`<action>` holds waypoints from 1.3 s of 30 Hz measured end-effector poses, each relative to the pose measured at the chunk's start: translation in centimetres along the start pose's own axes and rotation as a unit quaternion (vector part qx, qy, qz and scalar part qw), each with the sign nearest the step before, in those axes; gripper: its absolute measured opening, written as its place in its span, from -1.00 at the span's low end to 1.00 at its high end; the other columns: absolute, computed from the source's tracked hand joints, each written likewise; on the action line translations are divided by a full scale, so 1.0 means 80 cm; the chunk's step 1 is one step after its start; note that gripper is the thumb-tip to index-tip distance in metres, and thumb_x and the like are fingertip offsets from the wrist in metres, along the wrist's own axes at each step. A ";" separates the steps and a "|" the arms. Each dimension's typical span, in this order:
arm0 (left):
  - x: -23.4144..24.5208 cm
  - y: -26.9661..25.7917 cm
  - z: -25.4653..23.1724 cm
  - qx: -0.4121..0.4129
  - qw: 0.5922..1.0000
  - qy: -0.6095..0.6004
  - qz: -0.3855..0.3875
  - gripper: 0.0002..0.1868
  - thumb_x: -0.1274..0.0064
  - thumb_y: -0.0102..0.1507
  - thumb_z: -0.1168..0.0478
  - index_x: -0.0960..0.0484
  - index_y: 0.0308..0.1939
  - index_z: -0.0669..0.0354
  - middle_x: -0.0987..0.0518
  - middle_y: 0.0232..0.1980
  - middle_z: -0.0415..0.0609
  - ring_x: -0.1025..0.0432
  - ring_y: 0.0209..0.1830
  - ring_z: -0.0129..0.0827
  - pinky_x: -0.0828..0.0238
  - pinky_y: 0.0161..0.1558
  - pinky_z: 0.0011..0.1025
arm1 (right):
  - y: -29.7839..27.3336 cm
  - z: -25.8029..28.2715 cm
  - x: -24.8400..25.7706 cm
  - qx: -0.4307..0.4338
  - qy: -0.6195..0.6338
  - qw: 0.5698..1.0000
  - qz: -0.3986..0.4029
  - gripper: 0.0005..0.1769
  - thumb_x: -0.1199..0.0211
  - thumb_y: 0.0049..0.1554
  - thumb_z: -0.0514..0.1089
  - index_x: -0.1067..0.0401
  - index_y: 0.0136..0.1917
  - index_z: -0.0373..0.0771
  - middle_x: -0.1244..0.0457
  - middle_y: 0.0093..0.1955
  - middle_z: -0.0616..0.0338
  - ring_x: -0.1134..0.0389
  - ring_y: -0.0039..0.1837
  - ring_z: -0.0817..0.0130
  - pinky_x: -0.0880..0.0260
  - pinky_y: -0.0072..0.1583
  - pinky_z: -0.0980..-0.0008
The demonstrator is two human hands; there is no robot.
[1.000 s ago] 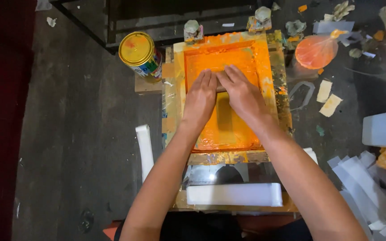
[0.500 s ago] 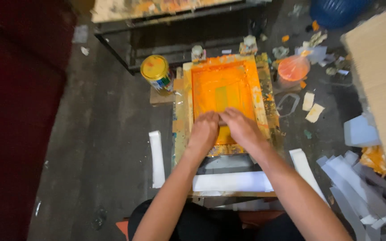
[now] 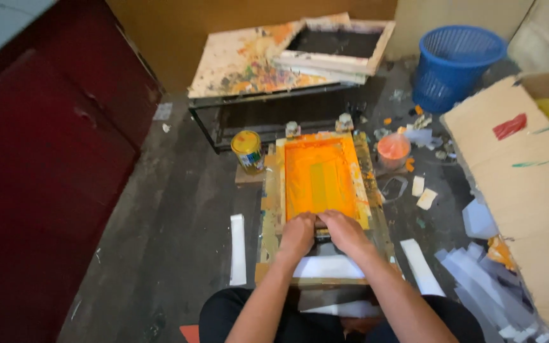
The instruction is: The person sits on the floor and uses a squeegee to pull orange ink across a screen printing frame, transferring the design onto a white sheet of paper placed underneath. The person repeats this process multiple times, lifting the screen to reveal the printed paper and placing a new sheet for the next print.
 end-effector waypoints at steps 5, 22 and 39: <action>-0.012 -0.009 -0.001 0.011 0.999 -0.012 -0.051 -0.70 -0.11 0.21 0.40 -0.64 0.03 0.20 -0.61 0.03 0.10 -0.59 -0.02 0.01 -0.56 -0.04 -0.21 | -0.007 -0.008 -0.017 0.001 0.001 1.000 -0.025 -0.19 -0.32 0.04 -0.40 -0.23 0.51 -0.02 -0.12 0.55 0.14 -0.06 0.60 0.15 -0.25 0.46 0.06; 0.019 -0.024 -0.022 0.006 0.999 0.000 -0.046 -0.38 -0.27 0.16 0.29 -0.52 0.31 0.28 -0.53 0.28 0.13 -0.43 0.33 -0.09 -0.39 0.25 -0.28 | -0.043 0.032 0.025 -0.022 -0.008 0.998 -0.059 -0.20 -0.20 0.12 -0.47 -0.21 0.55 0.01 -0.12 0.57 0.12 0.01 0.66 0.19 -0.20 0.50 0.23; 0.010 -0.011 -0.009 0.006 0.996 0.010 -0.091 -0.46 -0.15 0.13 0.19 -0.60 0.22 0.18 -0.61 0.19 0.09 -0.51 0.22 -0.07 -0.45 0.15 -0.19 | -0.029 0.034 0.036 -0.016 -0.008 0.995 -0.101 -0.38 -0.07 0.20 -0.44 -0.34 0.46 -0.03 -0.23 0.45 0.01 -0.14 0.56 0.11 -0.32 0.41 0.23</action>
Point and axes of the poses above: each hand's wrist, its own y-axis towards the middle knuckle, its own x-axis out of the back of the hand, z = x × y, the point moved 8 cm from there along y, towards the middle knuckle
